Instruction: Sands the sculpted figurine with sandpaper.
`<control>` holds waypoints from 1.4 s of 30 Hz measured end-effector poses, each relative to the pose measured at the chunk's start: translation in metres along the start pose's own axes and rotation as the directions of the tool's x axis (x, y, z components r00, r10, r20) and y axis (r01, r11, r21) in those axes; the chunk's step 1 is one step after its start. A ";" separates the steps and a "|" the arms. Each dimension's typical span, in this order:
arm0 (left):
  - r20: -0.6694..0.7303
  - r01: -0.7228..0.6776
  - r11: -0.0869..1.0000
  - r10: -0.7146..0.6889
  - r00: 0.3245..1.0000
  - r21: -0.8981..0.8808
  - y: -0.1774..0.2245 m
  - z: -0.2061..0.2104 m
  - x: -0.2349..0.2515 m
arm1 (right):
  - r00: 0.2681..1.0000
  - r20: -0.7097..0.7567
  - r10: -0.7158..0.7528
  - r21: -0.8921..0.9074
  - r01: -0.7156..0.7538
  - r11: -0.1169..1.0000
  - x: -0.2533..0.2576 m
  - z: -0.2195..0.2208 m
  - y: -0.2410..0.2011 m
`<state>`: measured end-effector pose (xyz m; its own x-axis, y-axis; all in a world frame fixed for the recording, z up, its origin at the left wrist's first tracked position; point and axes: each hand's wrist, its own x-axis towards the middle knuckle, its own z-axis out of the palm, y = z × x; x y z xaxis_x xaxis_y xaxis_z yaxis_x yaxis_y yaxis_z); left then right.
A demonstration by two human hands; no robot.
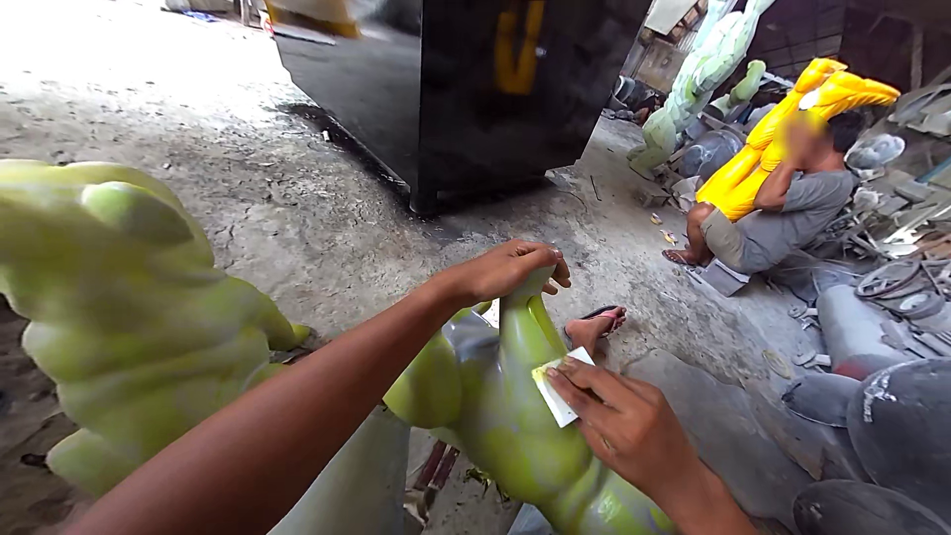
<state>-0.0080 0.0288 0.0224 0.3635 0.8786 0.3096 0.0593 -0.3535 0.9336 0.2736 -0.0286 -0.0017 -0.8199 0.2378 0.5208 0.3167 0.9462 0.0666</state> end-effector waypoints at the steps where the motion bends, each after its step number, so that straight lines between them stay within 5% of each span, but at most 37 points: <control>1: -0.006 0.009 1.000 -0.009 1.000 -0.001 -0.001 -0.001 0.000 | 1.000 0.016 -0.002 -0.043 0.003 0.999 -0.004 0.000 0.000; 5: -0.006 0.012 0.999 -0.012 1.000 -0.037 -0.005 -0.001 0.003 | 0.995 0.090 -0.050 -0.065 0.056 0.996 -0.024 -0.009 0.017; 11: -0.007 0.021 0.999 -0.021 1.000 -0.041 -0.008 -0.001 0.010 | 0.999 0.050 -0.007 0.168 -0.002 0.986 -0.006 -0.020 0.035; 21: -0.014 0.059 0.996 -0.060 0.998 -0.060 -0.017 -0.006 0.017 | 0.972 0.235 0.019 0.031 -0.027 0.999 -0.006 -0.011 0.013; 27: -0.010 0.066 0.995 -0.067 0.998 -0.081 -0.021 -0.003 0.024 | 0.983 0.184 -0.015 0.007 0.014 1.000 -0.029 -0.011 0.013; 34: -0.015 0.072 0.994 -0.073 0.997 -0.078 -0.023 -0.005 0.025 | 0.995 0.090 0.048 0.175 -0.063 0.983 0.025 -0.020 0.020; 42: -0.026 0.130 0.991 -0.131 0.991 -0.025 -0.023 -0.011 0.025 | 0.987 0.153 0.050 -0.245 -0.011 0.969 0.038 0.002 0.011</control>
<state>-0.0105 0.0624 0.0104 0.3279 0.9255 0.1894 0.0829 -0.2279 0.9702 0.2448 -0.0087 0.0172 -0.8664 0.3159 0.3868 0.4331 0.8609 0.2671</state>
